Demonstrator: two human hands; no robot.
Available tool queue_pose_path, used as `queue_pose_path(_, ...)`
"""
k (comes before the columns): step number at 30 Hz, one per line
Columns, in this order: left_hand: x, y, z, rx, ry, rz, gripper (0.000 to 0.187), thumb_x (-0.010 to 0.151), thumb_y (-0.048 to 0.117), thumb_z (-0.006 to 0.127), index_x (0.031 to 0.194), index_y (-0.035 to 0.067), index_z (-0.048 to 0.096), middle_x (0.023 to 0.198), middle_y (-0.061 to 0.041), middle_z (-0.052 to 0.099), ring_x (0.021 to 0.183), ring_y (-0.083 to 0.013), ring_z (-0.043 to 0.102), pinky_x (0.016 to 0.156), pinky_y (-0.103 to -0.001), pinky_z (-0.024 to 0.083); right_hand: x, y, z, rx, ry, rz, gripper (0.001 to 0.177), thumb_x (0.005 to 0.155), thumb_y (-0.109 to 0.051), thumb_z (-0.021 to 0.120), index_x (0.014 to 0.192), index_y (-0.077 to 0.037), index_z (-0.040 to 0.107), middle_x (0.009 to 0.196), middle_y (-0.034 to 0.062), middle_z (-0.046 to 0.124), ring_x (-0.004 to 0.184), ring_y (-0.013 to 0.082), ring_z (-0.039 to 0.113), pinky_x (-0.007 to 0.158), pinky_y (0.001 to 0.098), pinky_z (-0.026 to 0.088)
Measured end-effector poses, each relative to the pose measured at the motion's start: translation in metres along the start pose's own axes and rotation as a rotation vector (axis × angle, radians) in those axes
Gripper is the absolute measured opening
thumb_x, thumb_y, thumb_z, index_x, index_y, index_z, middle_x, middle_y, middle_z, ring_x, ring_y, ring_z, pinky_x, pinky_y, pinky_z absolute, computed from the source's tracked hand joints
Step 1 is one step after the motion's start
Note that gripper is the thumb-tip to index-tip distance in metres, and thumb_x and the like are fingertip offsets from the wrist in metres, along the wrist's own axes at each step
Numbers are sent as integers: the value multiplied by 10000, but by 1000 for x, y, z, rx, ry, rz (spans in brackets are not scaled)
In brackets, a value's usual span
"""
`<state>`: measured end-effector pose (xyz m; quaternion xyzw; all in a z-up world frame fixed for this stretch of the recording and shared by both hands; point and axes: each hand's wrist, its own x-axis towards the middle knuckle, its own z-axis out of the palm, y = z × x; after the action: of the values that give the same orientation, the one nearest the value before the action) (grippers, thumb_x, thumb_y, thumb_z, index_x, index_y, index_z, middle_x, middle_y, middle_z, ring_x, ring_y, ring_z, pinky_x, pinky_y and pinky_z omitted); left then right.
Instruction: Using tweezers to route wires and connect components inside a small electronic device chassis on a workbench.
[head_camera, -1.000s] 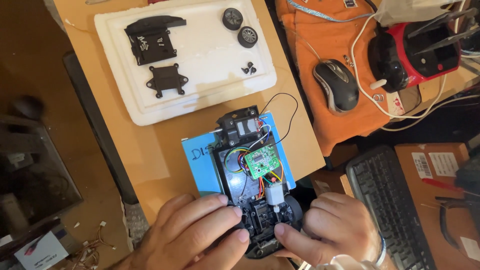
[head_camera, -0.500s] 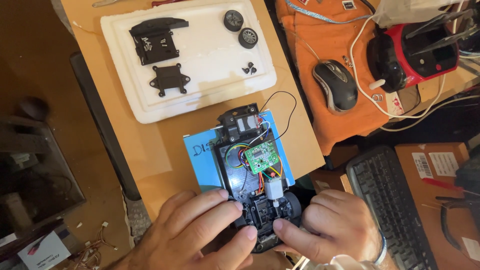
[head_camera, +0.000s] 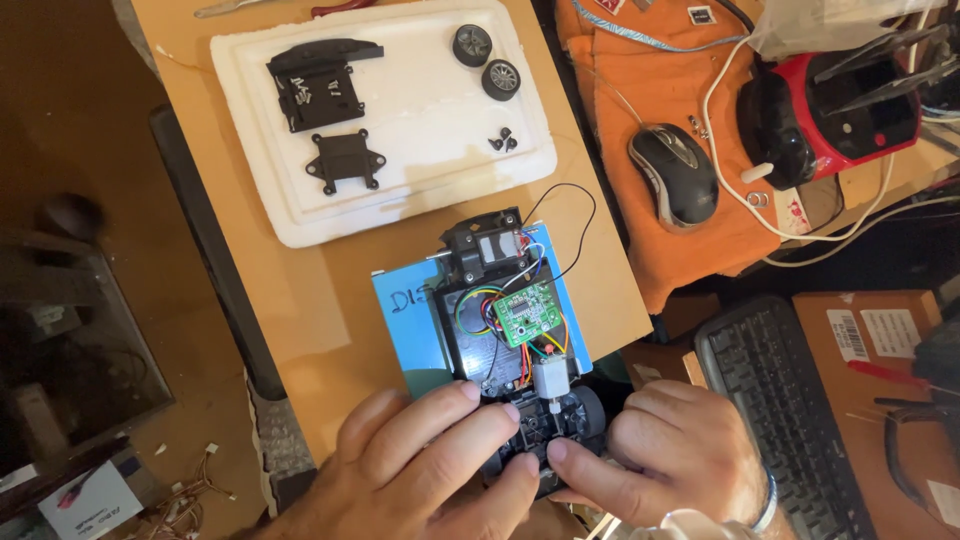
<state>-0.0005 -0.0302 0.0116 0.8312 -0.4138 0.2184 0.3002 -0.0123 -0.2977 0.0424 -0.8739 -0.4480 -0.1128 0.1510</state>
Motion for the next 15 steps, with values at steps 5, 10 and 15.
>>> queue_pose_path(5,7,2,12,80,136,-29,107,1009,402,538,1038,336,617,1171,86,670,1120,-160,611,855,-331,461,2,1,0,42,20,12,242,1000,-344,675,1142,-150,652,636,6,299,489,184,333,447,345,303)
queue_pose_path(10,13,-4,-1,23,18,13,82,1049,260,525,1049,271,606,1261,26,663,1226,-197,609,929,-386,463,2,3,-1,63,36,6,244,1001,-334,678,1150,-143,646,642,8,298,490,186,331,451,345,308)
queue_pose_path(15,17,-18,-4,-99,-70,147,291,1079,428,518,1085,140,558,1285,-68,640,1271,-307,580,918,-464,473,2,5,-2,45,27,-23,239,1003,-332,693,1136,-138,650,648,2,306,494,176,349,454,336,332)
